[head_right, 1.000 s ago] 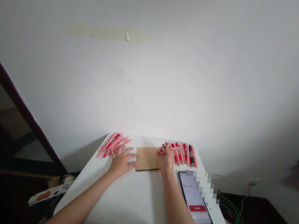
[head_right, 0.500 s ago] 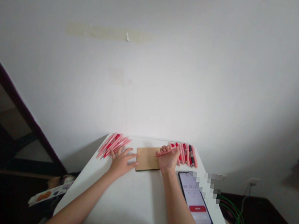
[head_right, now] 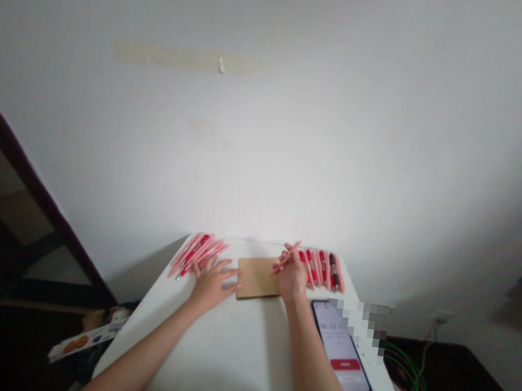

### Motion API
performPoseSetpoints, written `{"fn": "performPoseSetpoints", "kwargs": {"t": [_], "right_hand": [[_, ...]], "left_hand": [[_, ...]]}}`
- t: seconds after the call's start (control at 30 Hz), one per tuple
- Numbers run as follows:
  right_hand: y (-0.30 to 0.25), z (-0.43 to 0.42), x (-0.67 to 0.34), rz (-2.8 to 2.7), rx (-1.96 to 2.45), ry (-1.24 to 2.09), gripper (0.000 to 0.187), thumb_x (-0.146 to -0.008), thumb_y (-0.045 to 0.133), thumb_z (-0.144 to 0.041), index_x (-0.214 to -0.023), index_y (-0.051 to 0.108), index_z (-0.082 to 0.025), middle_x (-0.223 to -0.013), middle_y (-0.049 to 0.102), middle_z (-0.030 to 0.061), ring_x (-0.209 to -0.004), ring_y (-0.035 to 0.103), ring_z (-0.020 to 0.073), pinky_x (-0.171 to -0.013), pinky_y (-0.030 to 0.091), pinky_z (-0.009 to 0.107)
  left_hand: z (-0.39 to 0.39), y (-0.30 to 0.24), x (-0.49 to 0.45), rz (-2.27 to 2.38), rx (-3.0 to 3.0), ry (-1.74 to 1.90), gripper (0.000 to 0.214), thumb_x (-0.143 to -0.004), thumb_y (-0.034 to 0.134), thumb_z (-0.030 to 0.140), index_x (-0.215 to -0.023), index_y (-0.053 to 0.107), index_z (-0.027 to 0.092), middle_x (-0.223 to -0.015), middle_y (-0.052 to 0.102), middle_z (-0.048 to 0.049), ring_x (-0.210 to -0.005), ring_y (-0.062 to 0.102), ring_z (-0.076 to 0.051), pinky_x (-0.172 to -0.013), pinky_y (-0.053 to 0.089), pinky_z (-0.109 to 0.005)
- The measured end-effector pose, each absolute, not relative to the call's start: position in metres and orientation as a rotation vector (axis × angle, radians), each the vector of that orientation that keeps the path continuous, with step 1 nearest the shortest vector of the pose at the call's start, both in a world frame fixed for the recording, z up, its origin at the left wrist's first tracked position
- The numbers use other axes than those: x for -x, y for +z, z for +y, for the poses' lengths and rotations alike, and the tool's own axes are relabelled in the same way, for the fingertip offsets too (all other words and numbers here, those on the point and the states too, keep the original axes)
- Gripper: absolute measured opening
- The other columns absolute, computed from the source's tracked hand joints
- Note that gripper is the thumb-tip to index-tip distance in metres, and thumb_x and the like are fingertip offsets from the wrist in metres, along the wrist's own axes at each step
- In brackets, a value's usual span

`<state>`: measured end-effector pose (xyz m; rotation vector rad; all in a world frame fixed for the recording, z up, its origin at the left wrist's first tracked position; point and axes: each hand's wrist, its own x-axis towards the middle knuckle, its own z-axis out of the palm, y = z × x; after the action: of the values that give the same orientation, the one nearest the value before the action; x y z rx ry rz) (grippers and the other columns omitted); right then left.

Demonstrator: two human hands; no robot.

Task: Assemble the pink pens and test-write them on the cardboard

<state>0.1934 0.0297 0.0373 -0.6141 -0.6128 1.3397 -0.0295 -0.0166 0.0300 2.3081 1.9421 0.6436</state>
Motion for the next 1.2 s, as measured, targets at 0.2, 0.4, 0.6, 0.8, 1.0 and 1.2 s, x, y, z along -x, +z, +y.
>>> {"fn": "performPoseSetpoints", "kwargs": {"t": [0.2, 0.4, 0.6, 0.8, 1.0, 1.2], "right_hand": [[0.045, 0.037, -0.209, -0.885, 0.981, 1.115, 0.037, -0.067, 0.07, -0.037, -0.101, 0.067, -0.022, -0.086, 0.062, 0.0018, -0.072, 0.056, 0.0156, -0.064, 0.049, 0.028], [0.064, 0.039, -0.251, -1.417, 1.762, 0.313, 0.03, -0.082, 0.051, -0.024, -0.104, 0.071, -0.018, -0.095, 0.071, 0.0129, -0.091, 0.064, 0.0246, -0.082, 0.046, 0.038], [0.076, 0.039, -0.271, -1.446, 2.301, -0.021, 0.031, -0.086, 0.043, -0.017, -0.101, 0.07, -0.016, -0.1, 0.07, 0.0167, -0.094, 0.067, 0.0298, -0.089, 0.037, 0.054], [0.07, 0.048, -0.274, -1.445, 2.425, -0.067, 0.026, -0.086, 0.043, -0.013, -0.091, 0.069, -0.011, -0.095, 0.071, 0.0183, -0.087, 0.07, 0.0297, -0.092, 0.034, 0.057], [0.064, 0.048, -0.274, -1.458, 2.435, -0.019, 0.026, -0.09, 0.043, -0.016, -0.095, 0.068, -0.011, -0.096, 0.07, 0.0178, -0.089, 0.069, 0.0307, -0.095, 0.031, 0.06], [0.066, 0.043, -0.268, -1.412, 2.473, -0.053, 0.031, -0.092, 0.039, -0.018, -0.104, 0.067, -0.011, -0.109, 0.064, 0.02, -0.1, 0.064, 0.0321, -0.095, 0.032, 0.062]], "left_hand": [[-0.016, 0.028, 0.032, 1.944, -2.31, 0.654, 0.037, -0.078, 0.067, 0.055, -0.114, 0.067, 0.047, -0.139, 0.056, 0.001, -0.141, 0.028, -0.039, -0.111, -0.002, -0.076], [-0.015, 0.027, 0.034, 1.94, -2.322, 0.647, 0.038, -0.078, 0.066, 0.055, -0.115, 0.066, 0.046, -0.139, 0.056, 0.0001, -0.142, 0.028, -0.04, -0.111, -0.002, -0.075], [-0.013, 0.023, 0.036, 1.925, -2.321, 0.677, 0.038, -0.077, 0.066, 0.055, -0.115, 0.066, 0.047, -0.139, 0.056, 0.0009, -0.142, 0.027, -0.041, -0.109, -0.005, -0.077], [-0.014, 0.023, 0.035, 1.922, -2.316, 0.675, 0.038, -0.078, 0.066, 0.055, -0.115, 0.066, 0.047, -0.139, 0.056, 0.001, -0.141, 0.028, -0.04, -0.109, -0.006, -0.078], [-0.015, 0.027, 0.035, 1.916, -2.309, 0.656, 0.038, -0.078, 0.066, 0.055, -0.115, 0.067, 0.046, -0.139, 0.056, -0.0001, -0.14, 0.028, -0.042, -0.107, -0.006, -0.079], [-0.016, 0.027, 0.034, 1.921, -2.318, 0.654, 0.038, -0.078, 0.066, 0.055, -0.115, 0.067, 0.046, -0.14, 0.056, -0.0003, -0.141, 0.027, -0.041, -0.108, -0.006, -0.078]]}}
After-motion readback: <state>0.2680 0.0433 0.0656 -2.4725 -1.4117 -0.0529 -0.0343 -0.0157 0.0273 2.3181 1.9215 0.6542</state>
